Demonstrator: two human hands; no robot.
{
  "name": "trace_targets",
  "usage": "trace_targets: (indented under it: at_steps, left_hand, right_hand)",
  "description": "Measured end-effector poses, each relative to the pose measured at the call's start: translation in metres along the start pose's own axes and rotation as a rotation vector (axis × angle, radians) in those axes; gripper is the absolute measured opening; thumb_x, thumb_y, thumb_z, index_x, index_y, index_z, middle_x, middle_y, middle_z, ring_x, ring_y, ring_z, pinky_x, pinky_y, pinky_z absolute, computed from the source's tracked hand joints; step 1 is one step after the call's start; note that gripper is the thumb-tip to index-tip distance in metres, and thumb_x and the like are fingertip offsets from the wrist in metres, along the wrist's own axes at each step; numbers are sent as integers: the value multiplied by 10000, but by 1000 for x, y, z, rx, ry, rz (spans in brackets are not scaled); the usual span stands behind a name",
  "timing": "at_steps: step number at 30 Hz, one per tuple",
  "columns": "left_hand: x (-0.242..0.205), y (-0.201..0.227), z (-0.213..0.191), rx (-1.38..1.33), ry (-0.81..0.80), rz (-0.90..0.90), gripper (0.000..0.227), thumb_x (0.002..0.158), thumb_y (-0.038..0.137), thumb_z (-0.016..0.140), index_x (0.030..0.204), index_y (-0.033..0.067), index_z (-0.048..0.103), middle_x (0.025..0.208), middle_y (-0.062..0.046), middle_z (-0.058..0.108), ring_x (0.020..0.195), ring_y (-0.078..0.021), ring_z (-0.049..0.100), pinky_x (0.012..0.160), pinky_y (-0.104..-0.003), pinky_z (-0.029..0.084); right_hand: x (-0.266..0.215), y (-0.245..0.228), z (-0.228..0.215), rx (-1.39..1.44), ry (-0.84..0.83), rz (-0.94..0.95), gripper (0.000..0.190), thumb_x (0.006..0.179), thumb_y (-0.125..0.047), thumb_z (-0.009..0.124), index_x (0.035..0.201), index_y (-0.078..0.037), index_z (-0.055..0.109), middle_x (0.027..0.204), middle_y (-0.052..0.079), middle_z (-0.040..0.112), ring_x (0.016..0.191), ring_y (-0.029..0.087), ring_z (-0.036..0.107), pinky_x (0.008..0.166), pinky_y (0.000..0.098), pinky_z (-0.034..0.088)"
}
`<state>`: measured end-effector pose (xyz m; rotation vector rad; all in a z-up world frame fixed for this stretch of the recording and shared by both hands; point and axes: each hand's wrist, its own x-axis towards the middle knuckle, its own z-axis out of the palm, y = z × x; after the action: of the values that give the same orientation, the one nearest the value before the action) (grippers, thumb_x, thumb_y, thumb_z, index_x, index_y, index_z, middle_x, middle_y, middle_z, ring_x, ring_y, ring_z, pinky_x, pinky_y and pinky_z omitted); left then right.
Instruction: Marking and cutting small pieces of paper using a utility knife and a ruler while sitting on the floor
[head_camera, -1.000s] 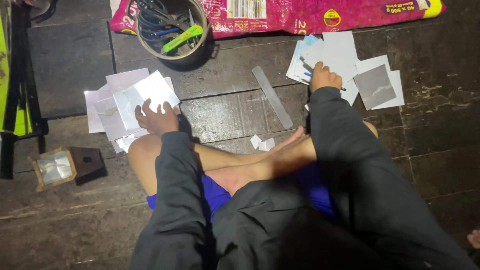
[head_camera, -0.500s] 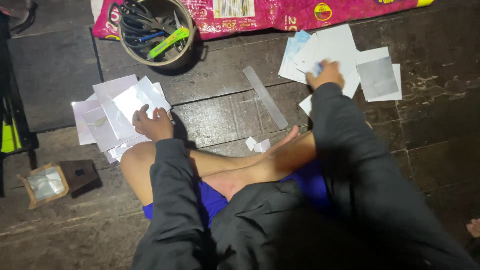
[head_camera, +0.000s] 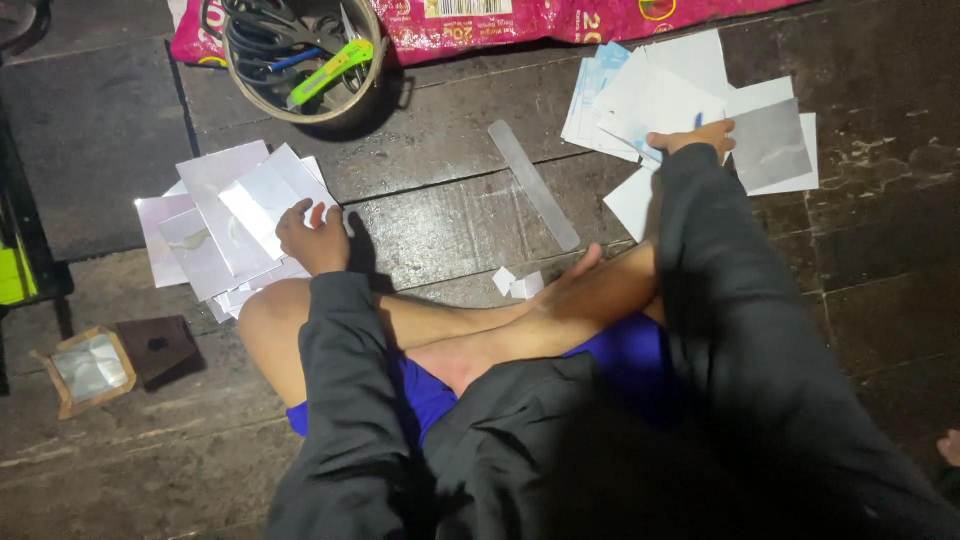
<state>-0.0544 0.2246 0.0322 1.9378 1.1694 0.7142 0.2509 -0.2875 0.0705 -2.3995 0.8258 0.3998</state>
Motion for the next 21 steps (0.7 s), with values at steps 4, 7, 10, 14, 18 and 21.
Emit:
trace_targets:
  at_steps: [4, 7, 10, 14, 18, 21]
  left_hand:
    - [4, -14, 1, 86, 94, 153, 415, 681, 153, 906, 1049, 135, 717, 1067, -62, 637, 1028, -301, 645, 1004, -411, 447]
    - [-1, 3, -7, -165, -123, 75, 352, 865, 44, 736, 1183, -39, 611, 1221, -209, 531, 1015, -232, 739, 864, -324, 597]
    - [3, -5, -1, -77, -59, 146, 349, 834, 106, 749, 1157, 21, 647, 1003, -126, 683, 826, -216, 650, 797, -336, 538]
    - [0, -18, 9, -84, -70, 184, 292, 840, 135, 735, 1108, 38, 672, 954, -139, 729, 851, -258, 708, 814, -351, 568]
    - [-4, -43, 47, -272, -239, 71, 121, 811, 151, 756, 918, 97, 738, 876, -70, 743, 819, -200, 696, 805, -308, 546]
    - [-58, 58, 14, -800, -716, -736, 527, 982, 488, 660, 1300, 77, 569, 1079, -143, 699, 832, -207, 730, 692, -289, 647]
  right_hand:
    - [10, 12, 1, 34, 171, -5, 1202, 768, -331, 1041, 1548, -73, 164, 1432, 212, 529, 1319, 406, 613, 1099, 603, 493]
    - [-35, -1, -34, 93, 421, -184, 644, 683, -238, 996, 1157, -103, 581, 1062, 95, 746, 912, 260, 795, 828, 414, 648]
    - [-57, -9, -51, 380, 358, -368, 285, 841, -27, 812, 1004, -159, 619, 994, 42, 681, 957, 195, 729, 971, 392, 604]
    - [-66, -6, -32, 221, 629, -1038, 86, 918, -24, 767, 897, -49, 688, 785, 47, 664, 643, 174, 606, 623, 310, 542]
    - [-174, -39, 8, 359, 357, -1442, 328, 712, 182, 487, 870, 12, 718, 839, 136, 673, 691, 257, 578, 656, 340, 475]
    - [-237, -42, 53, 177, 182, -1795, 55, 718, -118, 674, 700, -144, 630, 672, 77, 592, 607, 310, 611, 603, 415, 510]
